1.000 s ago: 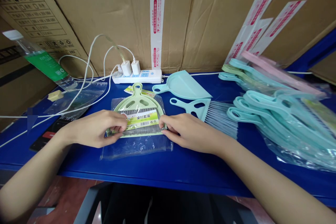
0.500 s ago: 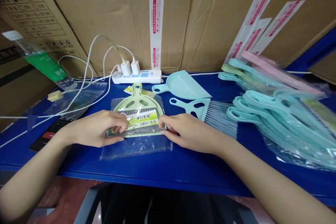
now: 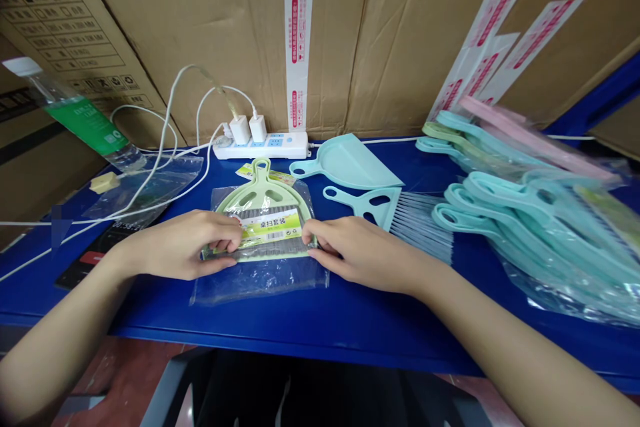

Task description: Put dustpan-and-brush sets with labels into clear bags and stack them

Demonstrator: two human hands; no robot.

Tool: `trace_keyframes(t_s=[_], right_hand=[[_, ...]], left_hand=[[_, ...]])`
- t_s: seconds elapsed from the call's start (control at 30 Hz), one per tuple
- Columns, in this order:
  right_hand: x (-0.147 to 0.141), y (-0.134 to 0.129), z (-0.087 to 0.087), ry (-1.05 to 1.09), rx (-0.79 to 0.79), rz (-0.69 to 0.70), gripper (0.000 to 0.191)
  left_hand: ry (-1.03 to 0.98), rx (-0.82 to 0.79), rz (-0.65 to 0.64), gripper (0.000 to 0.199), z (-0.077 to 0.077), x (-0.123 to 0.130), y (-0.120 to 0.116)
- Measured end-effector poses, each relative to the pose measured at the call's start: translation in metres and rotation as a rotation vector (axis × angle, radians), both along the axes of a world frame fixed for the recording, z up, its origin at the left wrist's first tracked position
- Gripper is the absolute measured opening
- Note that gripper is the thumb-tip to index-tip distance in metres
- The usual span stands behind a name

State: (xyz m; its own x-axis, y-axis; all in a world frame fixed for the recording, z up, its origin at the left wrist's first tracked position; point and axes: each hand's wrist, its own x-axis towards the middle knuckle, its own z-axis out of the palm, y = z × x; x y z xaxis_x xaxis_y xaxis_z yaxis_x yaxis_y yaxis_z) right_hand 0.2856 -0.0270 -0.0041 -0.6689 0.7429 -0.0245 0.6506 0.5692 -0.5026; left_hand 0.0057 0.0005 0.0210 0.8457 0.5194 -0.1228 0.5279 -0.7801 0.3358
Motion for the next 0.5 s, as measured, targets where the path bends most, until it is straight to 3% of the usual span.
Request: trace_keyframes(t_s=[0.5], right_hand=[[0.0013,-0.0002,0.0000,-0.005,-0.003,0.002,0.015]], left_hand=[[0.017,-0.001,0.018,0.015,0.0019,0.0014,-0.0017]])
